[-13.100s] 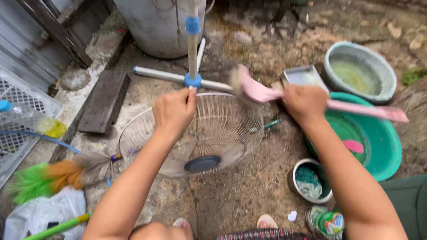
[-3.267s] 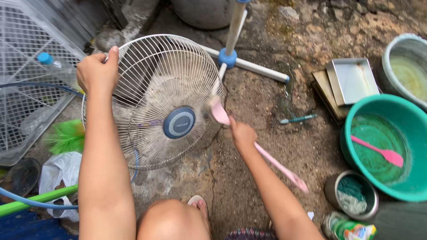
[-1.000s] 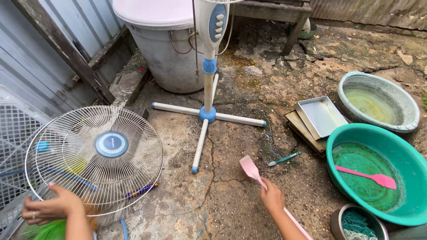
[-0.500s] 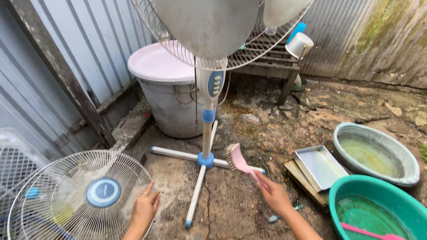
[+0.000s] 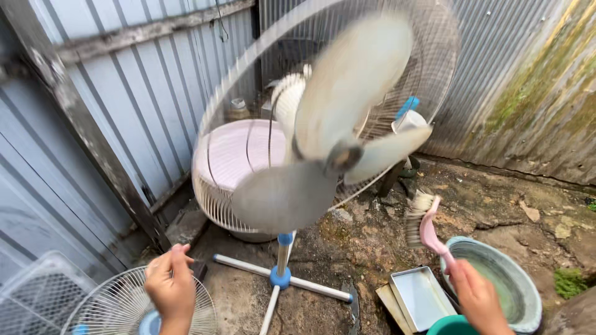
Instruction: The person cleans a fan grill using a brush and a toothbrush while sitting outdoors, scrubbing the dust from the metal mesh and the plastic motor housing.
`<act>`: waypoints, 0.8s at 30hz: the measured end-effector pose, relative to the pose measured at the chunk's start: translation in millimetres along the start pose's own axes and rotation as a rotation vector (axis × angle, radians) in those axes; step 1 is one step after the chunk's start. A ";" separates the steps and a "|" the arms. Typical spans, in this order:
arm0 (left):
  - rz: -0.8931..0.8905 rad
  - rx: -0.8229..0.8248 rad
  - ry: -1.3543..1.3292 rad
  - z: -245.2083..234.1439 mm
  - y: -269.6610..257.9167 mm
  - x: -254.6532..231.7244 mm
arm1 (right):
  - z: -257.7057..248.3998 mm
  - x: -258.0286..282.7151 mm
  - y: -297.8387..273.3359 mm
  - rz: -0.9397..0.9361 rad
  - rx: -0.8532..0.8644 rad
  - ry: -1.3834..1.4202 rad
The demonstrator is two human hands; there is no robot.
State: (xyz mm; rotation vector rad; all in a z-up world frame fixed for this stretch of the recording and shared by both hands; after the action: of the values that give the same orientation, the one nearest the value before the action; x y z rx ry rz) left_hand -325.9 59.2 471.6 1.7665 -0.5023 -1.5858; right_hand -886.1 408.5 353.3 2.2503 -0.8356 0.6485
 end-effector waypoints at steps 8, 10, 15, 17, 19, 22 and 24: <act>0.363 0.133 -0.055 -16.5 110.1 -271.6 | -47.8 209.4 -44.5 0.140 0.056 0.742; 0.224 0.268 -0.143 -7.6 137.1 -299.3 | -86.3 240.5 -26.5 0.214 0.078 0.763; -0.358 0.412 -0.384 -15.6 165.6 -295.6 | -213.6 232.6 44.5 0.305 -0.042 0.234; -0.799 0.517 -0.612 -8.8 141.1 -277.9 | -272.5 229.4 76.7 0.254 -0.051 0.058; -0.834 0.622 -0.566 -1.7 114.1 -283.9 | -322.1 254.9 112.5 -0.085 -0.032 -0.643; -0.672 0.618 -0.527 17.9 90.2 -310.5 | -366.4 292.5 154.5 -0.282 -0.081 -0.795; -1.017 0.600 -0.649 44.2 72.9 -310.1 | -373.4 327.7 182.6 -0.278 -0.003 -0.766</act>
State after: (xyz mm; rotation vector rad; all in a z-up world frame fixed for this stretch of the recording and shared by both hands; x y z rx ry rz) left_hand -411.2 213.9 740.3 2.0466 -0.4028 -3.0229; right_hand -874.9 438.6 881.6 2.5597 -0.8239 -0.3785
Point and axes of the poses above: each hand's wrist, its own y-axis towards the middle knuckle, its own z-axis out of the palm, x = y × z, the point moved 7 cm from there along y, towards the middle knuckle, and after that the axes turned 9 degrees about -y, right-handed, at the moved point
